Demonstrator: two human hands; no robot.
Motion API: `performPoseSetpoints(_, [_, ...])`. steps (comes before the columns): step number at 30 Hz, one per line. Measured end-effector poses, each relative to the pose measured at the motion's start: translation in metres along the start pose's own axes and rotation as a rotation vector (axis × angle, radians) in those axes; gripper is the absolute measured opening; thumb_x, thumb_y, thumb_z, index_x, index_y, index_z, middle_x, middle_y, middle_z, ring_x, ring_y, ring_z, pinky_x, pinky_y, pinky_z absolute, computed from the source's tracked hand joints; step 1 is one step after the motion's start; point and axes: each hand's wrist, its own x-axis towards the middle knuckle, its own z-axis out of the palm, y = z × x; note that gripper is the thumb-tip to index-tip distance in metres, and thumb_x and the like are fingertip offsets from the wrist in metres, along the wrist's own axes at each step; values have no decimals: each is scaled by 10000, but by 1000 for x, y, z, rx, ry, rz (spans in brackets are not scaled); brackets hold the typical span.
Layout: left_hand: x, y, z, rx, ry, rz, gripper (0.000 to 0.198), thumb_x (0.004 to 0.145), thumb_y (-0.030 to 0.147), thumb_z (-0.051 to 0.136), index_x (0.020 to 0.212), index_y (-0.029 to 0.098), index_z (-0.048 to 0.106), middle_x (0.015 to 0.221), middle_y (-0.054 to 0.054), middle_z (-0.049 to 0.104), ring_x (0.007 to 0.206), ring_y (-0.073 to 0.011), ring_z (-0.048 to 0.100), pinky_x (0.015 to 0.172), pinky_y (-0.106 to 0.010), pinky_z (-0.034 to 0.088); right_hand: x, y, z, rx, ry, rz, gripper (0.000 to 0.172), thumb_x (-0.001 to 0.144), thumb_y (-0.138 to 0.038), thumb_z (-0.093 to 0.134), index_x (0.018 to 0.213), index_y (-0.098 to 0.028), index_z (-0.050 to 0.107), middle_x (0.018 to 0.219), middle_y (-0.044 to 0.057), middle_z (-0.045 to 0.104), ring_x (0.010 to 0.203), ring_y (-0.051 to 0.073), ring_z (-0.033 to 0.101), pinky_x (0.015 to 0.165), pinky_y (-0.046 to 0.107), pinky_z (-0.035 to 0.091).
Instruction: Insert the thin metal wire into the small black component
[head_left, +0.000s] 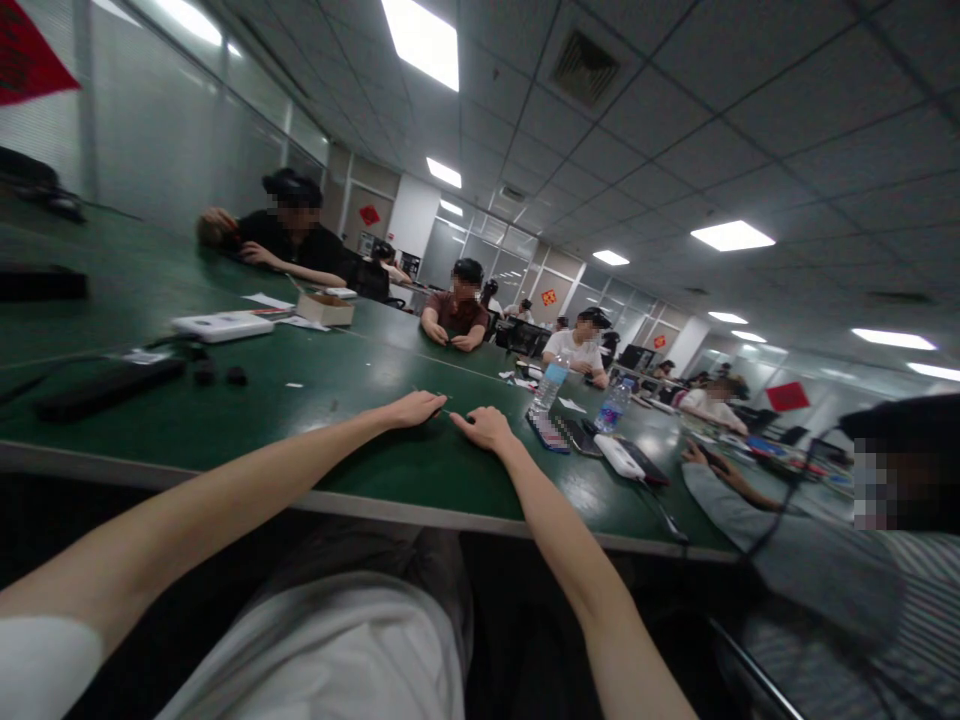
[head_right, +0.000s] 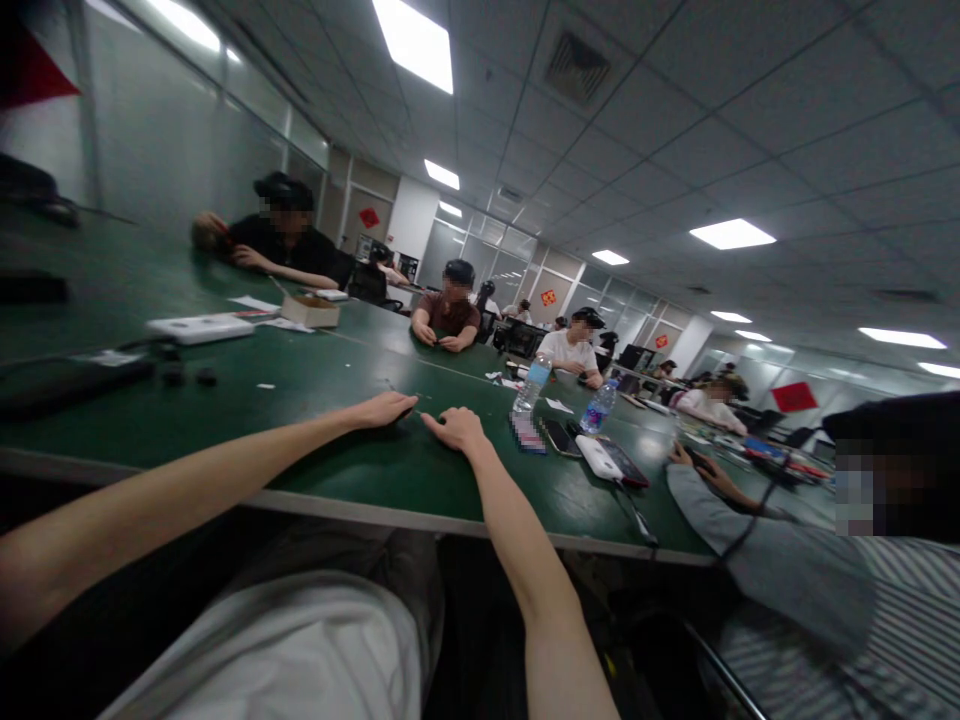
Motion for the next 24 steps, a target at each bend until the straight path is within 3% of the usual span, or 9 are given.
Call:
performPoseSetpoints(15, [-4,0,-2,-65,7,-39,503,883,522,375,562,184,564,537,-1,517,568,-160,485,602,-251,346,-2,-1,2,-56,34,-71,837,904,-736,114,879,-184,744,935,129,720,933,227,647,797,269,438])
performPoseSetpoints(24, [-8,2,-4,-266,40,-146,564,896,595,319,613,171,559,483,0,466,444,-138,411,471,-264,326,-7,-14,-6,-88,42,-136,761,884,-756,248,854,-190,756,914,126,727,947,243,657,832,286,445])
